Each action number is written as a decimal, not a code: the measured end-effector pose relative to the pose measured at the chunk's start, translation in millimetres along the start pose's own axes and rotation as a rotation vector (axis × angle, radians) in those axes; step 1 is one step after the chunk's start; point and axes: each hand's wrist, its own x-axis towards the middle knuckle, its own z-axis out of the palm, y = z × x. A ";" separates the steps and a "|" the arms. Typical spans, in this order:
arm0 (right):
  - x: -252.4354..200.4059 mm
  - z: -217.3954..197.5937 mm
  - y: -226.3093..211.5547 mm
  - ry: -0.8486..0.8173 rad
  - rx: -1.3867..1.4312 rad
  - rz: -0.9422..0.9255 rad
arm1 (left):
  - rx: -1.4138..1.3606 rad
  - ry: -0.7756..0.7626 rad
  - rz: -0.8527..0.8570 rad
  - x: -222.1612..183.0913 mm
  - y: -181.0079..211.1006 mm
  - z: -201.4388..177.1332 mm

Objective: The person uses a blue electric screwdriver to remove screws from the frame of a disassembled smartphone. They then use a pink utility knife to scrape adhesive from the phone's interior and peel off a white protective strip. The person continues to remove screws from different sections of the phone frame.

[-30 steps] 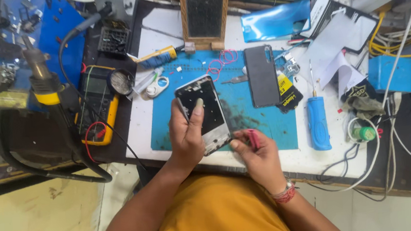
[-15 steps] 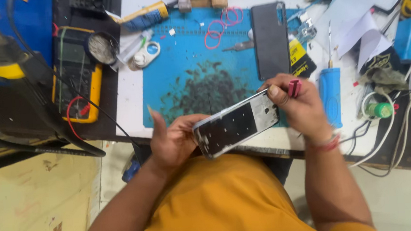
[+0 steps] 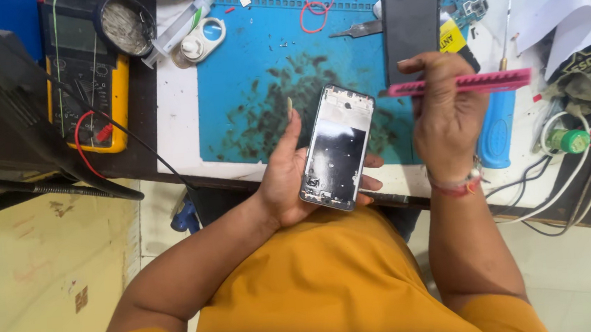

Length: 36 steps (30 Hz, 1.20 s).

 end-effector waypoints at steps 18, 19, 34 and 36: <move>-3.0 30.9 -33.9 -0.279 -0.713 -0.418 | -0.163 -0.065 0.047 6.7 -11.1 -12.9; -1.1 35.8 -37.6 -0.297 -0.796 -0.493 | -0.163 -0.051 0.039 7.4 -10.9 -13.0; -1.8 55.8 -27.2 -0.267 -0.920 -0.335 | -0.179 -0.024 0.045 6.5 -13.2 -19.1; -1.8 56.2 -26.1 -0.264 -0.927 -0.331 | -0.143 -0.016 0.040 6.3 -12.0 -18.8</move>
